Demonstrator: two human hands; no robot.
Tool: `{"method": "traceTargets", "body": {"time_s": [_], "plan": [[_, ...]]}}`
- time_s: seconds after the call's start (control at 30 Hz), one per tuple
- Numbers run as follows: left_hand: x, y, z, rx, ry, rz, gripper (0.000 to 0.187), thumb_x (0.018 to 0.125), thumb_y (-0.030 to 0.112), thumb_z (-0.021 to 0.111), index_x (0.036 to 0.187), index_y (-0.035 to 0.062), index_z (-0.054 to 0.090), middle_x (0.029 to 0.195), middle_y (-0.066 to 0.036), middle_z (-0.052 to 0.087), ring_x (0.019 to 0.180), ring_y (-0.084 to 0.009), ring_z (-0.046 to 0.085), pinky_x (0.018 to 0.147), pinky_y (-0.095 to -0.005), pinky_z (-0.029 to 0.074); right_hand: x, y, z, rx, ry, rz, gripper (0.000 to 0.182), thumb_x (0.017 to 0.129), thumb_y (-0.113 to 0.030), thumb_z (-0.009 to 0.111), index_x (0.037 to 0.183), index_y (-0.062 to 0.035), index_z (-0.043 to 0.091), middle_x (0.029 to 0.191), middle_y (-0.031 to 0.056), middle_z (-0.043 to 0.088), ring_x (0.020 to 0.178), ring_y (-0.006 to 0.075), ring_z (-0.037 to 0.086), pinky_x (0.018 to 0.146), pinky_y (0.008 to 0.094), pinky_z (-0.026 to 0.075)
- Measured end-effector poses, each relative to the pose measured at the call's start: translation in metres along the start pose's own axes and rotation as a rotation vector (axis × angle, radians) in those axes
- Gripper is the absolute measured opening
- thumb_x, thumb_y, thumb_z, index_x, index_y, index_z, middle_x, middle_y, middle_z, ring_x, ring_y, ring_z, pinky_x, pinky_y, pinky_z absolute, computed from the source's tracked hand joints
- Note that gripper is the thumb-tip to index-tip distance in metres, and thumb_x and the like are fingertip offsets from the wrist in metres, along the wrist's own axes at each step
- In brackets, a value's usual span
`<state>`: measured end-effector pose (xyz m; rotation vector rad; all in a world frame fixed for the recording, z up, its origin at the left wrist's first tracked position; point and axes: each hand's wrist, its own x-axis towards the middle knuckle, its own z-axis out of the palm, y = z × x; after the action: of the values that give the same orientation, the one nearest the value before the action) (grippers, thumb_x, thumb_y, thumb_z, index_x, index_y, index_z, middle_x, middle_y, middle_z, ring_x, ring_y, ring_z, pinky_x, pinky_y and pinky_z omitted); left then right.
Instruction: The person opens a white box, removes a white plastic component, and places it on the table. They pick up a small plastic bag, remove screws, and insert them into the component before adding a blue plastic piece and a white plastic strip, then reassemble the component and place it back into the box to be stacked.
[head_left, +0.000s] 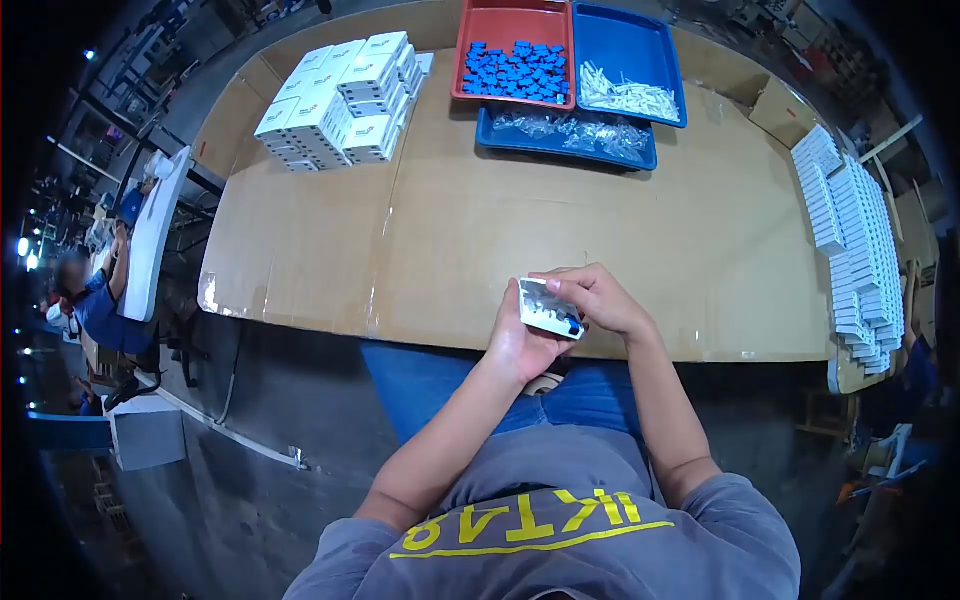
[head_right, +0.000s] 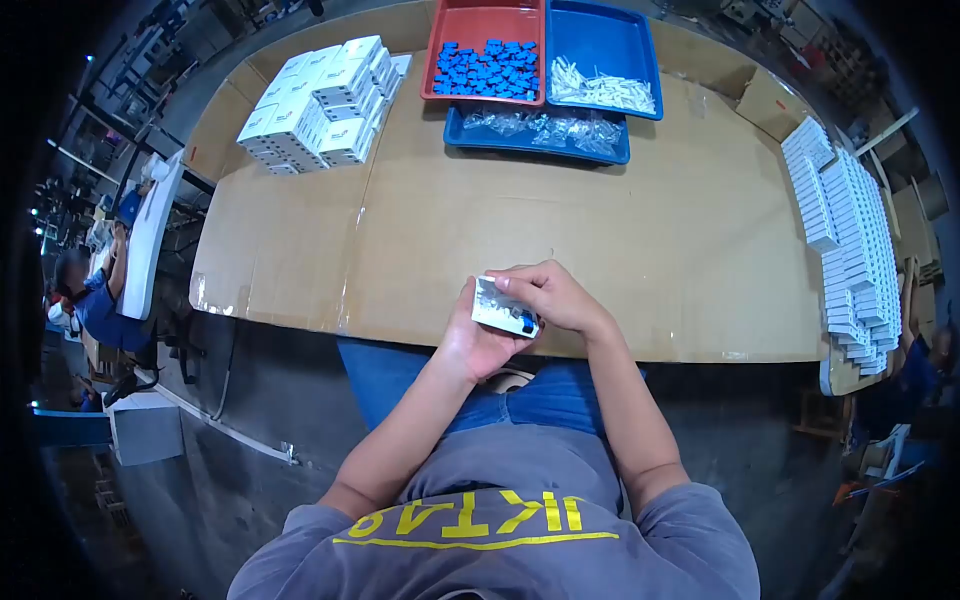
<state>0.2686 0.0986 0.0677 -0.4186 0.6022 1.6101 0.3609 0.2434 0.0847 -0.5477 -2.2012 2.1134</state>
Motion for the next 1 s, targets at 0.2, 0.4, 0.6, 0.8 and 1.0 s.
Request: {"method": "traceTargets", "body": {"time_s": [0.2, 0.4, 0.6, 0.8, 1.0], "plan": [[0.006, -0.003, -0.014, 0.032, 0.000, -0.015, 0.062, 0.110, 0.061, 0.028, 0.141, 0.0142, 0.053, 0.137, -0.013, 0.060, 0.124, -0.0319, 0.060, 0.104, -0.0557, 0.050, 0.002, 0.015, 0.004, -0.026, -0.029, -0.031, 0.037, 0.105, -0.029, 0.064, 0.126, -0.0002, 0.074, 0.116, 0.0099, 0.078, 0.104, 0.0130, 0.068, 0.094, 0.0304, 0.054], [0.008, -0.001, -0.019, -0.035, -0.051, -0.016, 0.058, 0.110, 0.059, 0.031, 0.140, 0.0146, 0.054, 0.135, -0.013, 0.061, 0.122, -0.0325, 0.061, 0.102, -0.0549, 0.051, 0.000, 0.012, 0.003, 0.087, 0.008, 0.154, 0.038, 0.106, -0.031, 0.063, 0.131, -0.0041, 0.073, 0.112, 0.0062, 0.077, 0.103, 0.0115, 0.067, 0.091, 0.0294, 0.054], [0.008, 0.001, -0.019, -0.066, -0.022, 0.011, 0.059, 0.110, 0.057, 0.030, 0.142, 0.0130, 0.053, 0.137, -0.014, 0.059, 0.125, -0.0344, 0.059, 0.109, -0.0573, 0.048, -0.001, 0.018, 0.007, 0.137, -0.028, 0.058, 0.038, 0.105, -0.029, 0.064, 0.136, -0.0073, 0.070, 0.121, 0.0074, 0.075, 0.110, 0.0135, 0.066, 0.098, 0.0305, 0.052], [0.001, 0.004, -0.008, 0.104, -0.012, 0.174, 0.062, 0.109, 0.060, 0.027, 0.144, 0.0142, 0.052, 0.137, -0.010, 0.060, 0.125, -0.0294, 0.060, 0.103, -0.0513, 0.050, -0.002, 0.016, 0.013, -0.004, -0.036, -0.197, 0.052, 0.092, -0.019, 0.079, 0.142, -0.0098, 0.066, 0.152, 0.0115, 0.057, 0.141, 0.0248, 0.052, 0.118, 0.0371, 0.039], [-0.011, 0.000, 0.002, 0.271, -0.027, 0.331, 0.067, 0.109, 0.062, 0.025, 0.141, 0.0108, 0.054, 0.129, -0.009, 0.065, 0.117, -0.0227, 0.065, 0.095, -0.0408, 0.055, -0.010, 0.000, 0.007, 0.083, -0.115, -0.202, 0.073, 0.074, -0.021, 0.092, 0.142, -0.0113, 0.067, 0.162, 0.0150, 0.047, 0.151, 0.0306, 0.042, 0.124, 0.0439, 0.031]]}}
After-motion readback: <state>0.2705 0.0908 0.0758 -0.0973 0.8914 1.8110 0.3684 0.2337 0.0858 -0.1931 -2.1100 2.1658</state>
